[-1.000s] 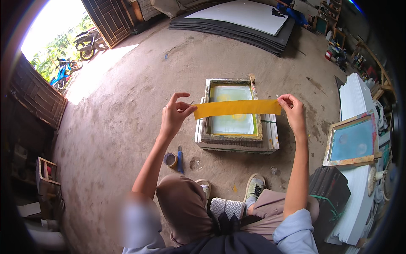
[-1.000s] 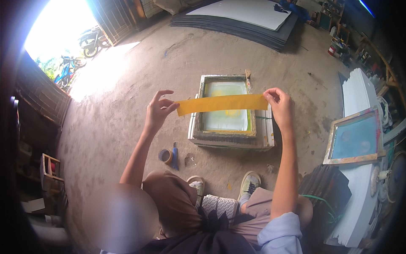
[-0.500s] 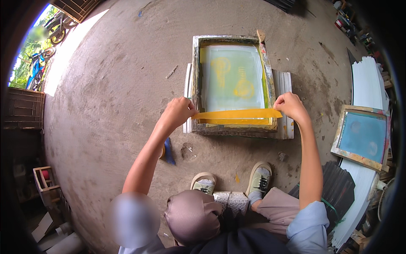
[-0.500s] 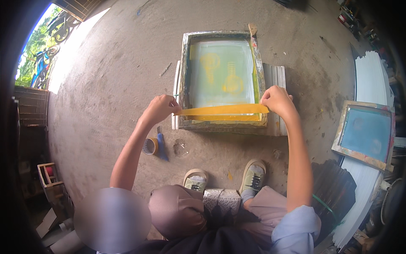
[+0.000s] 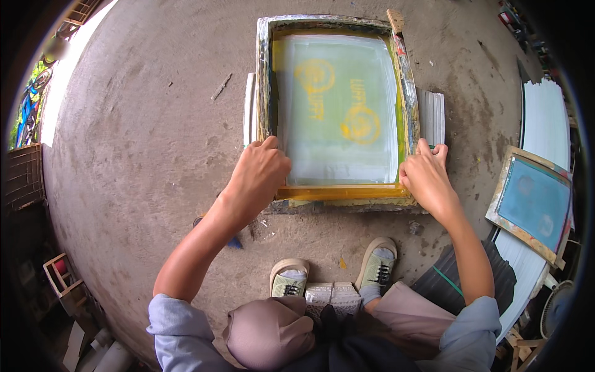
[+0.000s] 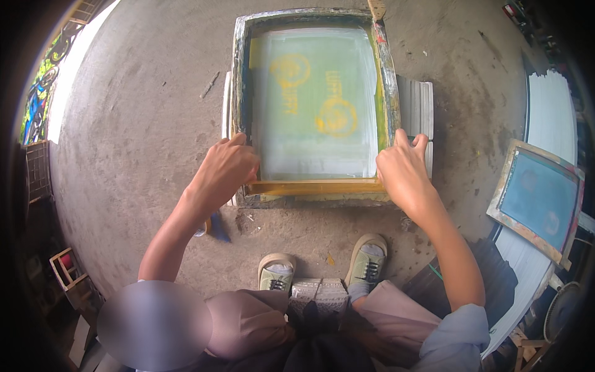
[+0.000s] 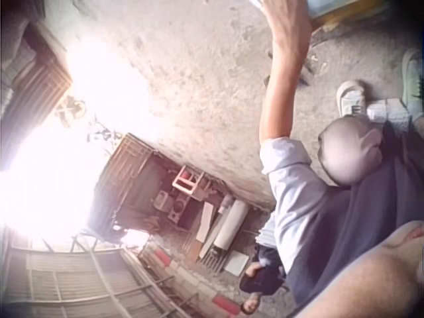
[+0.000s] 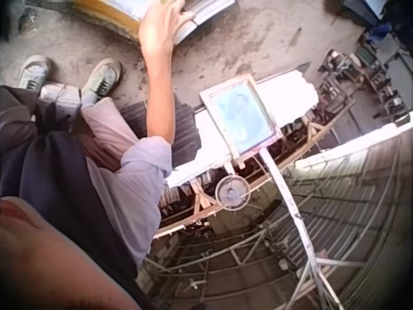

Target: The person sits on the floor and applies yellow masking tape to the edges of a screen printing frame. They use a utility knife to cut the tape and press it down along the frame's perimeter.

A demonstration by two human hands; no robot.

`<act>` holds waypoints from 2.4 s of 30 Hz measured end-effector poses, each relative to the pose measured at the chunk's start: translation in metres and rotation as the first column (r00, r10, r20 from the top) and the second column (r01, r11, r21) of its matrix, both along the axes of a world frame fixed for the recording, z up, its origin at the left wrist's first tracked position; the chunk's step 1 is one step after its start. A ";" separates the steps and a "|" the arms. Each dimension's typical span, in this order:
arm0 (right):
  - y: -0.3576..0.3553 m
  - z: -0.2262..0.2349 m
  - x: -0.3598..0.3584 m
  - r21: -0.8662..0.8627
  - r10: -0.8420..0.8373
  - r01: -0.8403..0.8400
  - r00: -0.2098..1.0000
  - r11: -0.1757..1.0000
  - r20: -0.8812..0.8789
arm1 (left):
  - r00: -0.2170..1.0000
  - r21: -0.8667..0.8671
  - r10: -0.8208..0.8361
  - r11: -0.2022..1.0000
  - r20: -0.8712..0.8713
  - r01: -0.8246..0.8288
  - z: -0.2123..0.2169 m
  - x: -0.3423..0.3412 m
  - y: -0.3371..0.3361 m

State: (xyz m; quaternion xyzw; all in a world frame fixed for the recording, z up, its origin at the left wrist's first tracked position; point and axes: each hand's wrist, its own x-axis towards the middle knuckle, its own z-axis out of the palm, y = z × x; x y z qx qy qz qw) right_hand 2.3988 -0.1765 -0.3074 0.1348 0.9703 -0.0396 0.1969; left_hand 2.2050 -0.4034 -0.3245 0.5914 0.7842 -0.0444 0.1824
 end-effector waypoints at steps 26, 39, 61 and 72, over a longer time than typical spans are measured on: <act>0.004 -0.009 0.009 -0.087 0.041 -0.040 0.999 0.995 0.019 | 0.999 -0.064 -0.017 0.998 0.038 0.020 -0.005 0.003 0.005; 0.003 -0.010 0.012 -0.081 0.055 -0.056 0.998 0.995 -0.014 | 0.997 -0.083 -0.061 0.994 0.053 0.065 -0.009 0.005 0.004; 0.008 -0.014 0.017 -0.049 0.128 -0.129 0.991 0.990 -0.027 | 1.000 -0.088 -0.027 0.996 0.002 0.027 -0.003 0.010 0.004; -0.005 -0.006 0.006 -0.093 0.046 -0.058 0.991 0.994 -0.123 | 0.982 -0.035 0.032 0.999 0.188 -0.026 0.001 0.014 -0.003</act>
